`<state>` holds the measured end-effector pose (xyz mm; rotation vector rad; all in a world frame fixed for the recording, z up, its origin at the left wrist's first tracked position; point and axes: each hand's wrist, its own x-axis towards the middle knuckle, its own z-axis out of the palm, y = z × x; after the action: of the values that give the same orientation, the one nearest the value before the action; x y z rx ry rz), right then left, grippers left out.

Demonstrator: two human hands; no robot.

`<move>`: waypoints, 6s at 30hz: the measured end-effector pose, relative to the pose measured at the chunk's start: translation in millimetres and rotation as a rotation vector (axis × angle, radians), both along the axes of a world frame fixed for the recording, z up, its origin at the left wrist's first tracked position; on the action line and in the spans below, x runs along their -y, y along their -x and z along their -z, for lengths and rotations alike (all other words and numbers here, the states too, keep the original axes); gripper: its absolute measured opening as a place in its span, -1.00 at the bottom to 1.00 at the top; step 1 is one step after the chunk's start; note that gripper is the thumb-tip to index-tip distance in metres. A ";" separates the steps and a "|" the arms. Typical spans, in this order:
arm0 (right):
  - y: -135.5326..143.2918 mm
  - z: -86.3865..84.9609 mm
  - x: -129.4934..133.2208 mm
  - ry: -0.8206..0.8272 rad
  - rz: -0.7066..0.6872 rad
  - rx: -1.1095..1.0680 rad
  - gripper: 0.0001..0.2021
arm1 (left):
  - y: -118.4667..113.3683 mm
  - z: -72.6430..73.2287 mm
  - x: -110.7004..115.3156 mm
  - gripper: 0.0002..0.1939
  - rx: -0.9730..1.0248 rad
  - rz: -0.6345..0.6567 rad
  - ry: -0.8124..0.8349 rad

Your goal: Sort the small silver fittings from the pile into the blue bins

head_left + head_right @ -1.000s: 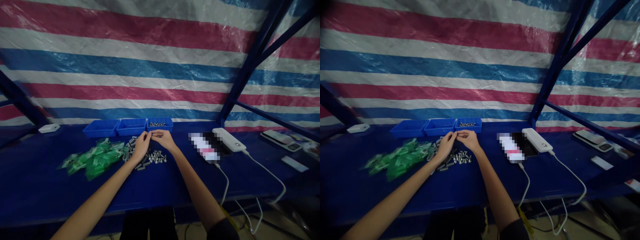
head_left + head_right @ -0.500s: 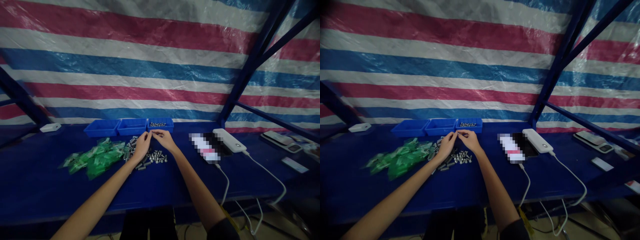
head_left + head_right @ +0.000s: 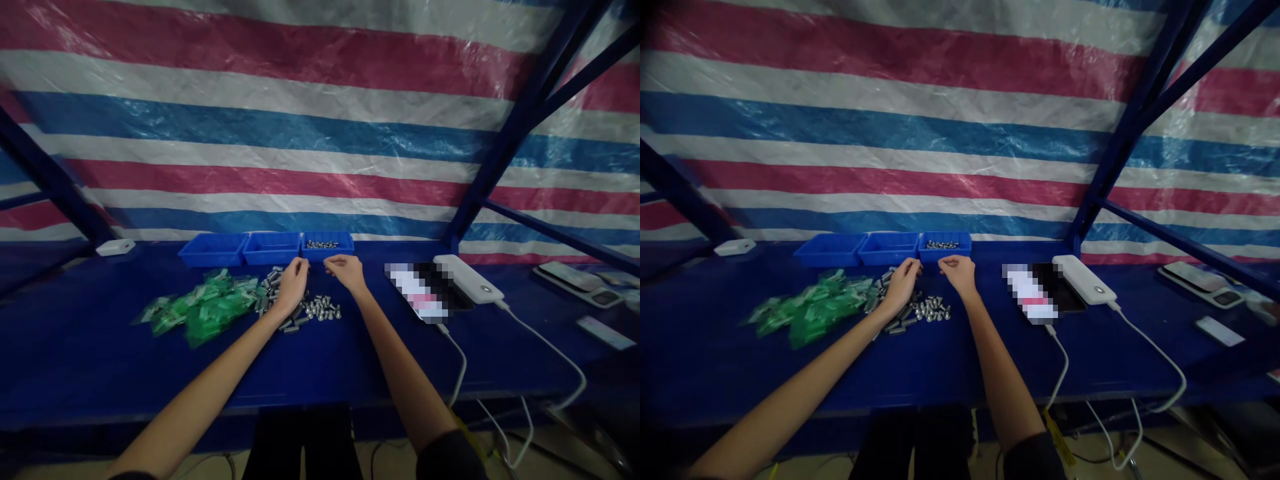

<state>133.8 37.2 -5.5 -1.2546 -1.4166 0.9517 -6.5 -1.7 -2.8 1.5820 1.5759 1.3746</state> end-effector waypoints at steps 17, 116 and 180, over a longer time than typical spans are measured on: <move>-7.9 -8.1 4.7 0.014 -0.399 -0.061 -0.56 | -0.9 -2.3 1.1 -0.79 0.044 -0.028 -0.020; 28.8 -6.6 14.8 -0.028 -0.310 -0.339 -0.74 | 1.9 -1.3 -5.3 -0.63 0.400 -0.020 0.031; 14.4 -10.0 12.8 0.280 -0.364 -0.499 -0.81 | 2.8 -10.2 2.3 -0.72 0.061 0.008 -0.182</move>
<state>119.4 24.4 4.5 -0.8710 -1.1517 1.6302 -9.3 -4.0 7.4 1.6322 1.4416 1.5846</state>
